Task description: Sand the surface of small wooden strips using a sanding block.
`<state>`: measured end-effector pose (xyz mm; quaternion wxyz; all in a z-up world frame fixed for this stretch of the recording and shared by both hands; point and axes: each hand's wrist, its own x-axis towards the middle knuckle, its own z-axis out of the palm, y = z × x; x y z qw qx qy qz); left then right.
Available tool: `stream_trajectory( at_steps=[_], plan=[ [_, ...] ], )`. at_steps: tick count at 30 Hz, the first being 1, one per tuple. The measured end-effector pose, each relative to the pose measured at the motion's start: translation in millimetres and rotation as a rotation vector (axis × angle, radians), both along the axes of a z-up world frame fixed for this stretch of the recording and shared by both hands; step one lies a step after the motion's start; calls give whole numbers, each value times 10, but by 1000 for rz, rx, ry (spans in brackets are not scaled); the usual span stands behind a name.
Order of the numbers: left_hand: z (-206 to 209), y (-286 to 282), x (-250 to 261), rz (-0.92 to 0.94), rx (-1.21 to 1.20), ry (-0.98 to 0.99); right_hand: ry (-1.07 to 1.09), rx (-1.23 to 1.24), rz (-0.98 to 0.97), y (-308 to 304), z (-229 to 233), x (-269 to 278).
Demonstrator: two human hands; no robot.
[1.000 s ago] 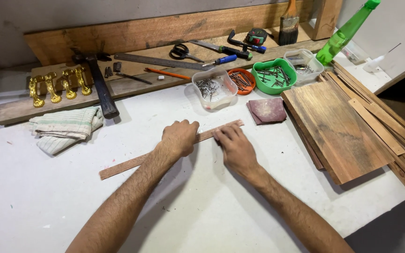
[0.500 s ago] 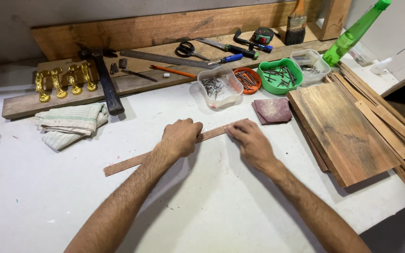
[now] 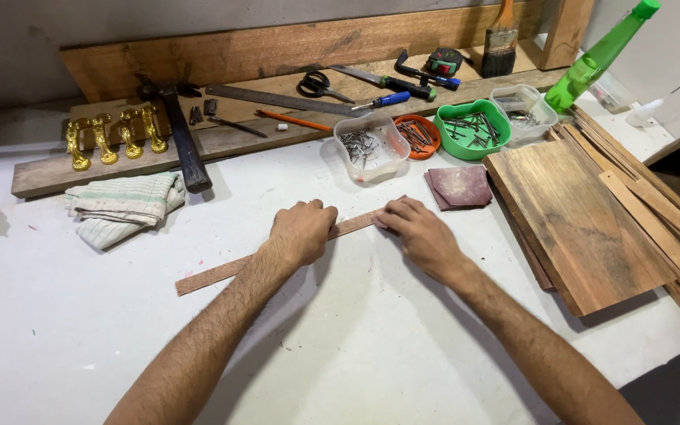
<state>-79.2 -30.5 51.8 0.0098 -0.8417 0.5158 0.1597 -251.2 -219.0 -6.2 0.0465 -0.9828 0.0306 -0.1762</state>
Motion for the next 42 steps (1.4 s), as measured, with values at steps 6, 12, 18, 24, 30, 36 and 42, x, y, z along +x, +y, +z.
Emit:
stream_trajectory(
  at_steps=[6,12,18,24,30,36,42],
  plan=[
    [11,-21,23,29,-14,74,113,-86,-214,-7,108,-68],
    [-46,-29,12,-4,8,-66,-45,172,72,814,273,248],
    [-76,-19,-4,11,6,-74,-62,70,122,644,194,249],
    [-174,25,48,23,-55,-8,121,32,-180,-114,191,-64],
    [-178,83,32,39,-129,7,70,-111,43,125,199,69],
    [-241,205,-28,-6,-229,-232,74,-43,304,536,179,444],
    [-359,786,168,-38,-405,-108,208,42,293,507,305,501]
  ],
)
